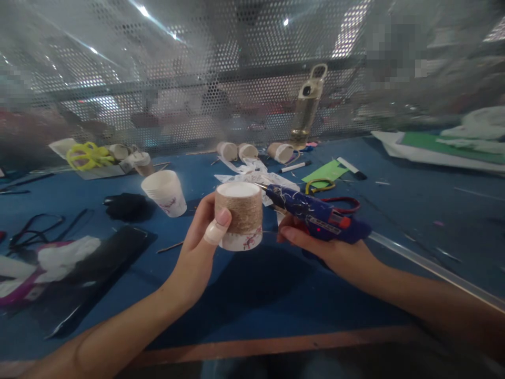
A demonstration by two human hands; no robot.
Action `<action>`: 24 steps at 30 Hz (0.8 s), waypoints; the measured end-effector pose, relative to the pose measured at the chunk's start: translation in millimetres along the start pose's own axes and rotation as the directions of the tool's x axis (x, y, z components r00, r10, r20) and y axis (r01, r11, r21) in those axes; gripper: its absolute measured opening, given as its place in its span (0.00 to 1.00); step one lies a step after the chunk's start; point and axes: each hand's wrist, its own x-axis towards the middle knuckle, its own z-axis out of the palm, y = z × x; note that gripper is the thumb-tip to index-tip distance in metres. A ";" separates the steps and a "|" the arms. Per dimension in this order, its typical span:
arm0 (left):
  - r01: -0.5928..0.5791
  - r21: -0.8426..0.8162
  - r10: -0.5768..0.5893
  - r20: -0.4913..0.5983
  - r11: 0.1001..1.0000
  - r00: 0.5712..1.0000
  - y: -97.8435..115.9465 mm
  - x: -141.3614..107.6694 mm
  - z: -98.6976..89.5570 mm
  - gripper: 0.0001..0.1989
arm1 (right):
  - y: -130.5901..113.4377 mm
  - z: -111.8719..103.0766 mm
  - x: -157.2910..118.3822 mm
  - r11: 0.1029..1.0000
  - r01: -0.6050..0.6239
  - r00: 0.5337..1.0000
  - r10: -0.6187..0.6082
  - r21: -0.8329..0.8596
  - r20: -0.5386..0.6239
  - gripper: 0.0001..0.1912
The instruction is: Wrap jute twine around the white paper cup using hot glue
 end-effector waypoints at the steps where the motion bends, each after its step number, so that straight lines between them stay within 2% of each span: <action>1: -0.006 0.000 0.006 -0.001 1.000 1.000 0.0 -0.3 0.1 0.13 | 0.7 -0.3 -0.2 1.000 -0.002 1.000 0.002 0.001 0.006 0.10; 4: -0.023 -0.004 0.023 -0.008 1.000 1.000 0.7 -0.8 0.4 0.13 | 4.5 -1.8 -0.5 1.000 0.013 1.000 -0.013 0.010 0.010 0.12; 9: -0.012 -0.002 0.012 -0.029 1.000 1.000 2.2 -0.2 1.1 0.14 | 10.5 -3.9 1.2 0.999 0.033 0.997 -0.030 0.037 -0.074 0.13; 17: 0.092 -0.015 -0.092 -0.044 0.996 0.995 4.5 1.4 2.0 0.17 | 4.2 -5.2 2.8 0.988 0.147 0.976 -0.153 -0.044 -0.157 0.12; 24: 0.117 -0.004 -0.117 -0.091 0.993 0.989 4.5 4.0 2.0 0.16 | 4.4 -10.4 0.9 0.977 0.184 0.968 -0.198 -0.106 -0.151 0.12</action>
